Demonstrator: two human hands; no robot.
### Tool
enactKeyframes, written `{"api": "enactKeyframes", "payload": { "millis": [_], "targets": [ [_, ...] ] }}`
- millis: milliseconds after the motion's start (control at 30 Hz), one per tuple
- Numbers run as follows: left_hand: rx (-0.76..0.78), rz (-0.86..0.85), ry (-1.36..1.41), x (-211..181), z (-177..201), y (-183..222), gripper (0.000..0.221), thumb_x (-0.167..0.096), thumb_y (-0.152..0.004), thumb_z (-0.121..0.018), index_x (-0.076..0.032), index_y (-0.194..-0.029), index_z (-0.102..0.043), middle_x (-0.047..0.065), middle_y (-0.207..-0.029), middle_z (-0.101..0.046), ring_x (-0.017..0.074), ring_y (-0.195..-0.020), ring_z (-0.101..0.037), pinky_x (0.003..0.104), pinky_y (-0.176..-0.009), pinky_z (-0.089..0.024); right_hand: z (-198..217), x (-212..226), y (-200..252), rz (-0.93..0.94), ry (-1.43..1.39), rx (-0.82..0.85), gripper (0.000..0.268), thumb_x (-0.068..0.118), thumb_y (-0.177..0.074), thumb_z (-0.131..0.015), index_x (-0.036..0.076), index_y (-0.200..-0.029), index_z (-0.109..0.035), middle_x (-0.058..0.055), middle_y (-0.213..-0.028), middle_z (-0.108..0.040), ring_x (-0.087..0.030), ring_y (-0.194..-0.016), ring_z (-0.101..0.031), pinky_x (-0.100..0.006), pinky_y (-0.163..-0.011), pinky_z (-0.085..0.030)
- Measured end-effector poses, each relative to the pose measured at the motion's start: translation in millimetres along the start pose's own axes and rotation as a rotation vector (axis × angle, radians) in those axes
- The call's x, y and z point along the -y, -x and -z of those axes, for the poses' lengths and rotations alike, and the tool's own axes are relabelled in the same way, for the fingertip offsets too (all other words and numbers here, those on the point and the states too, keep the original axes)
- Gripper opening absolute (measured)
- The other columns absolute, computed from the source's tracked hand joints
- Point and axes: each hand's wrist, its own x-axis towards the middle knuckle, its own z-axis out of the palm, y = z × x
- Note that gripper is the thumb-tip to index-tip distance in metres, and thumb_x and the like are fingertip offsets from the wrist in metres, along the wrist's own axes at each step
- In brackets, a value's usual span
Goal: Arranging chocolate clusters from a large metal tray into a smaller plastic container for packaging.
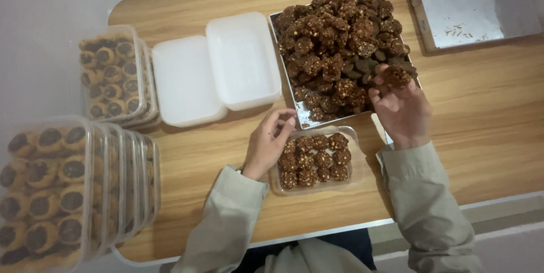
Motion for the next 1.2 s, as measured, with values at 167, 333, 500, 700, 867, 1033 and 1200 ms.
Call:
{"api": "enactKeyframes", "payload": {
  "millis": [167, 333, 500, 700, 867, 1033, 1200],
  "targets": [
    [0.004, -0.006, 0.002, 3, -1, -2, 0.028, -0.032, -0.101, -0.057, -0.018, -0.123, -0.065, 0.010, -0.112, -0.071, 0.0283, -0.100, -0.074, 0.043, -0.097, -0.054, 9, -2, -1, -0.011, -0.019, 0.088, 0.039, 0.031, -0.090, -0.068, 0.013, -0.125, -0.070, -0.006, -0.141, -0.063, -0.022, -0.124, -0.057, -0.034, -0.104, -0.043],
    [-0.006, -0.009, 0.008, 4, 0, -2, 0.026, -0.030, -0.101, -0.058, -0.017, -0.122, -0.065, 0.010, -0.111, -0.072, 0.0261, -0.098, -0.075, 0.041, -0.096, -0.055, 13, -2, -3, 0.007, -0.011, 0.148, 0.042, 0.031, -0.089, -0.068, 0.012, -0.126, -0.069, -0.008, -0.142, -0.062, -0.023, -0.127, -0.055, -0.035, -0.105, -0.042],
    [-0.011, -0.012, 0.010, 0, 0, 1, 0.026, -0.029, -0.100, -0.058, -0.017, -0.122, -0.066, 0.011, -0.112, -0.072, 0.0267, -0.098, -0.075, 0.041, -0.095, -0.056, 11, -2, 2, 0.025, -0.016, 0.179, 0.043, 0.029, -0.087, -0.070, 0.012, -0.127, -0.068, -0.007, -0.143, -0.061, -0.024, -0.129, -0.053, -0.036, -0.105, -0.040],
    [-0.014, -0.020, 0.023, 9, -2, -3, 0.026, -0.030, -0.100, -0.059, -0.017, -0.121, -0.066, 0.010, -0.117, -0.071, 0.0252, -0.098, -0.075, 0.041, -0.095, -0.056, -4, -2, 5, -0.019, -0.088, 0.263, 0.032, 0.041, -0.089, -0.073, 0.024, -0.117, -0.074, 0.000, -0.143, -0.057, -0.019, -0.125, -0.050, -0.034, -0.104, -0.039],
    [-0.012, -0.022, 0.028, 9, -2, -2, 0.026, -0.029, -0.101, -0.059, -0.015, -0.122, -0.066, 0.011, -0.118, -0.070, 0.0255, -0.098, -0.074, 0.042, -0.095, -0.056, 22, -9, 1, 0.008, 0.005, 0.264, 0.027, 0.048, -0.096, -0.063, 0.035, -0.119, -0.071, 0.005, -0.137, -0.061, -0.013, -0.119, -0.047, -0.032, -0.103, -0.033],
    [-0.009, -0.037, 0.002, 8, -2, -2, 0.027, -0.029, -0.101, -0.058, -0.015, -0.122, -0.065, 0.011, -0.117, -0.070, 0.0274, -0.098, -0.074, 0.042, -0.094, -0.056, -34, -2, 18, 0.246, 0.421, 0.119, 0.050, 0.008, -0.081, -0.079, 0.002, -0.126, -0.057, -0.010, -0.121, -0.065, -0.019, -0.113, -0.060, -0.031, -0.099, -0.049],
    [-0.005, -0.024, 0.025, 8, -2, -2, 0.029, -0.030, -0.102, -0.057, -0.014, -0.124, -0.065, 0.013, -0.116, -0.070, 0.0289, -0.097, -0.075, 0.044, -0.093, -0.057, -62, -2, 29, 0.491, 0.992, 0.220, 0.052, -0.002, -0.078, -0.086, -0.009, -0.122, -0.060, -0.017, -0.117, -0.062, -0.022, -0.105, -0.063, -0.033, -0.095, -0.052]
  ]
}}
